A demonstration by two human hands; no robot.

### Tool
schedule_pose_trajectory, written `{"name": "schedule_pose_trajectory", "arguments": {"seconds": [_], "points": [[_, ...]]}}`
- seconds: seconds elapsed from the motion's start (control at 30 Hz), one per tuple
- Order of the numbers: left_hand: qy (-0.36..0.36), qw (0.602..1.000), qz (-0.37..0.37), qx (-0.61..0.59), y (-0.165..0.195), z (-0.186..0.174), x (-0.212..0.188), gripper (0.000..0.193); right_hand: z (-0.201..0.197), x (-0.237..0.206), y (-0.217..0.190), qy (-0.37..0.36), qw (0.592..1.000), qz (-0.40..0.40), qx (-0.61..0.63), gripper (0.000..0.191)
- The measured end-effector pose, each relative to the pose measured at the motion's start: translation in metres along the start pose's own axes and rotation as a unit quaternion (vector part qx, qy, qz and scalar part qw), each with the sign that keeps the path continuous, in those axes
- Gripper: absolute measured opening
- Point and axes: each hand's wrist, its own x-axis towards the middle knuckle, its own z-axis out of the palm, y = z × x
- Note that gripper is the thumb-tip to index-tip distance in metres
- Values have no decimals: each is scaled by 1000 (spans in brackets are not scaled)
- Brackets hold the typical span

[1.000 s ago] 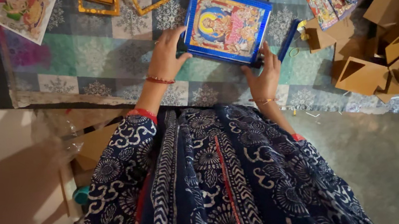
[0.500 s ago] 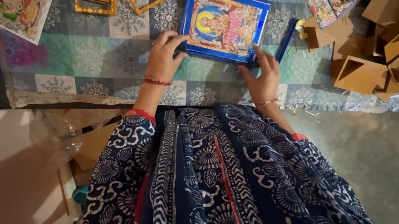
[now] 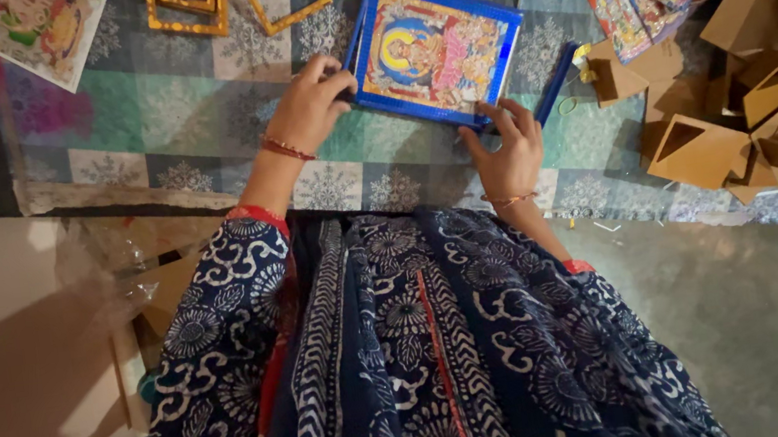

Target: The person places a religious picture print onto a white backing board, aligns a clear plastic sheet over it, and fits a blue frame around the assembly. They press the frame edges down and use a blue pen-like tool along the frame border, then reposition the finished framed picture on the table.

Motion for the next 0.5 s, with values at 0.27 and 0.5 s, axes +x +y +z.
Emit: {"name": "schedule_pose_trajectory", "arguments": {"seconds": [0.27, 0.5], "points": [[43, 999, -15, 30, 15, 12, -2, 39, 3, 6, -3, -4, 1000, 27, 10, 43], [45, 998, -22, 45, 10, 17, -1, 36, 3, 1, 10, -21, 990, 105, 96, 58]]}}
